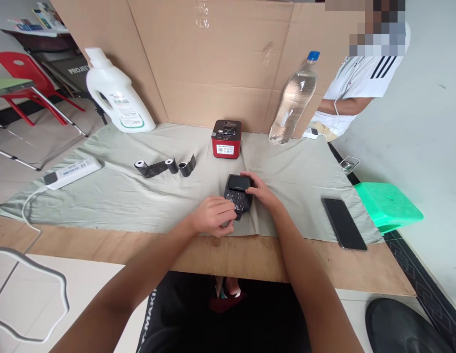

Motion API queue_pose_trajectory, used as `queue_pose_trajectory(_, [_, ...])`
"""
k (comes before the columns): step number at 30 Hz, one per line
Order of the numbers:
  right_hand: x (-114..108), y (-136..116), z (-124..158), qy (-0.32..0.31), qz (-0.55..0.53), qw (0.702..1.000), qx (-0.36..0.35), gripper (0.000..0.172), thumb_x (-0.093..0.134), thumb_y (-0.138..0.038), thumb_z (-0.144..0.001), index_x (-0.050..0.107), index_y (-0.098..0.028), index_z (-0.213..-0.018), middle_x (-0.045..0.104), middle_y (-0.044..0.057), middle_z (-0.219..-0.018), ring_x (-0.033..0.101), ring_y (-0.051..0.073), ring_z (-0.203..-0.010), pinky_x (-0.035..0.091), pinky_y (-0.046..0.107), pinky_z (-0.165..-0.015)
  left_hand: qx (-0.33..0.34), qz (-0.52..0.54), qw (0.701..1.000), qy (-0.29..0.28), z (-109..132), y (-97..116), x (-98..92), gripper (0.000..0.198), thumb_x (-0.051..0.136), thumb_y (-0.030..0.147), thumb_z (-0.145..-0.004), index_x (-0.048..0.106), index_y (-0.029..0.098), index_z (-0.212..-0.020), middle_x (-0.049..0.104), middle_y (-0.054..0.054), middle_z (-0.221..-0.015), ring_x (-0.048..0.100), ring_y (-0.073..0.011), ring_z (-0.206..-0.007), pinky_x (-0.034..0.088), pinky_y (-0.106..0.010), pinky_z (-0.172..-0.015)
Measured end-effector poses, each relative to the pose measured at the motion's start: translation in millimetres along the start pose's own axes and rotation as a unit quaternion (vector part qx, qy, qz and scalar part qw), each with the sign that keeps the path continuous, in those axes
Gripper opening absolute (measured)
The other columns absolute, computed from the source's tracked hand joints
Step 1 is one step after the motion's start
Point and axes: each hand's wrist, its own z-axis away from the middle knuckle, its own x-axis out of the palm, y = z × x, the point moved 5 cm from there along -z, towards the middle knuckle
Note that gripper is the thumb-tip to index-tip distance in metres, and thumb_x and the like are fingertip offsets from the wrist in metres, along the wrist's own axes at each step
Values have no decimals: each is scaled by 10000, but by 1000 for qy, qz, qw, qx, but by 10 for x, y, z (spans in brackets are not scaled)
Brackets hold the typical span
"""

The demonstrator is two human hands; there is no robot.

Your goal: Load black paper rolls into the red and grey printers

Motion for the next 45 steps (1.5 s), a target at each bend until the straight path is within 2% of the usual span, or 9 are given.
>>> queue_pose_trajectory(12, [-103, -28, -2, 159, 142, 976, -42, 491, 617, -635, -912, 718, -261, -1214, 732, 91, -1197, 665, 311, -1150, 519, 510, -1039, -1, -3, 1000, 22, -5, 2, -16, 140, 529, 108, -763, 467, 228, -726, 490, 27, -631, 447, -145, -573, 350, -300, -550])
queue_pose_trajectory(22, [-35, -21, -18, 28, 95, 995, -9, 507, 760, -503, -820, 660, -286, -1267, 677, 54, -1300, 630, 297, -1200, 501, 466, -1036, -9, -8, 1000, 3, 3, 1, 15, 127, 529, 120, -788, 494, 222, -722, 516, 16, -640, 466, -143, -581, 366, -303, -563])
queue_pose_trajectory(27, [33, -49, -29, 39, 41, 996, 66, 486, 718, -373, -793, 647, -303, -1269, 641, 20, -1367, 553, 292, -1298, 426, 466, -1122, -16, 30, 999, -7, -12, 23, 20, 104, 550, 146, -812, 529, 217, -739, 569, 10, -665, 503, -137, -591, 375, -303, -566])
queue_pose_trajectory(29, [64, -52, -40, 50, 18, 995, 89, 496, 702, -338, -760, 644, -295, -1251, 642, 21, -1351, 545, 289, -1291, 406, 469, -1140, -73, 101, 992, 18, 11, -68, 42, 65, 563, 190, -837, 552, 218, -778, 586, 9, -686, 520, -136, -605, 390, -296, -570])
queue_pose_trajectory(31, [85, -38, -51, 60, 2, 992, 108, 509, 699, -326, -725, 646, -289, -1229, 655, 24, -1309, 553, 292, -1263, 400, 478, -1141, -233, 178, 953, 76, 103, -327, 100, 83, 553, 250, -888, 561, 218, -812, 593, 9, -709, 539, -132, -630, 422, -280, -593])
queue_pose_trajectory(33, [90, -15, -58, 71, -7, 990, 120, 528, 703, -328, -699, 645, -286, -1221, 667, 27, -1264, 560, 296, -1239, 400, 485, -1135, -439, 222, 860, 138, 304, -659, 210, 114, 553, 298, -929, 563, 215, -851, 590, 12, -733, 559, -127, -668, 453, -266, -635])
queue_pose_trajectory(35, [85, 9, -59, 77, -13, 989, 123, 542, 708, -332, -689, 644, -283, -1226, 668, 31, -1247, 560, 298, -1232, 403, 488, -1131, -568, 258, 767, 150, 483, -901, 350, 139, 634, 334, -905, 577, 209, -925, 590, 23, -757, 570, -124, -701, 465, -262, -683])
queue_pose_trajectory(39, [86, 37, -57, 71, -27, 990, 121, 551, 722, -335, -699, 636, -288, -1242, 658, 34, -1256, 559, 296, -1228, 405, 491, -1125, -621, 362, 690, 84, 540, -1085, 530, 274, 753, 308, -837, 601, 182, -1028, 559, 48, -724, 556, -116, -693, 439, -256, -705])
queue_pose_trajectory(45, [105, 2, -94, 80, -29, 986, 141, 660, 716, -283, -635, 595, -284, -1284, 636, 33, -1204, 567, 280, -1178, 419, 473, -1106, -629, 396, 664, 81, 444, -1018, 528, 271, 741, 173, -821, 551, 213, -1011, 465, 88, -634, 477, -101, -601, 377, -239, -622])
